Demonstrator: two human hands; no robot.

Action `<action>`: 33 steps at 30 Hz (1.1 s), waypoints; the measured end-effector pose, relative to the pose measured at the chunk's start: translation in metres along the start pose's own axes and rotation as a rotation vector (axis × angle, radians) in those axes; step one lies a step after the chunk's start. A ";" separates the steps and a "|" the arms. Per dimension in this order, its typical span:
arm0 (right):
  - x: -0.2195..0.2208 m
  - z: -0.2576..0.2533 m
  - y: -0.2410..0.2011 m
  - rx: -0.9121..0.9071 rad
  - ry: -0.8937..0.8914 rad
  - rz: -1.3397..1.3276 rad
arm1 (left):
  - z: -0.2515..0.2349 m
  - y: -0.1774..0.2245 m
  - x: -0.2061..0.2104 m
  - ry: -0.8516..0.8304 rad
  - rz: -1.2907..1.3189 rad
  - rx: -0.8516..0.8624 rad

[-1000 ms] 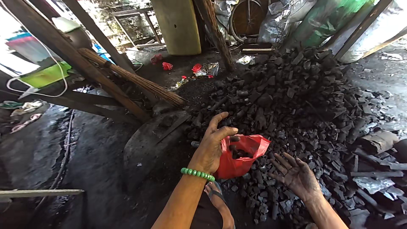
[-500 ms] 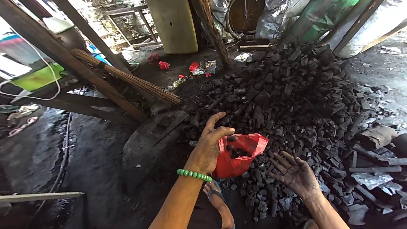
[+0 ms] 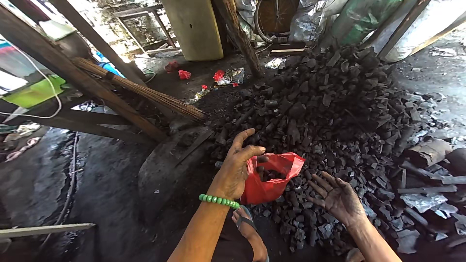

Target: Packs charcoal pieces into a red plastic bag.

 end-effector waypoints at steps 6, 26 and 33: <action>-0.016 -0.001 -0.012 -0.219 0.054 -0.045 | 0.001 0.000 -0.003 0.012 -0.005 -0.003; -0.024 -0.073 0.048 -0.006 0.379 1.891 | 0.002 0.010 -0.025 0.106 0.123 0.089; -0.057 -0.109 0.115 -0.019 0.342 2.368 | -0.002 -0.001 -0.039 0.129 0.126 0.056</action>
Point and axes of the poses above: each hand's wrist, its own z-axis away from the middle knuckle, its own x-axis out of the palm, y = z × x, the point moved 10 cm from there along -z, towards the middle knuckle, and after that the axes turned 15 degrees about x, right-handed, at the moved point
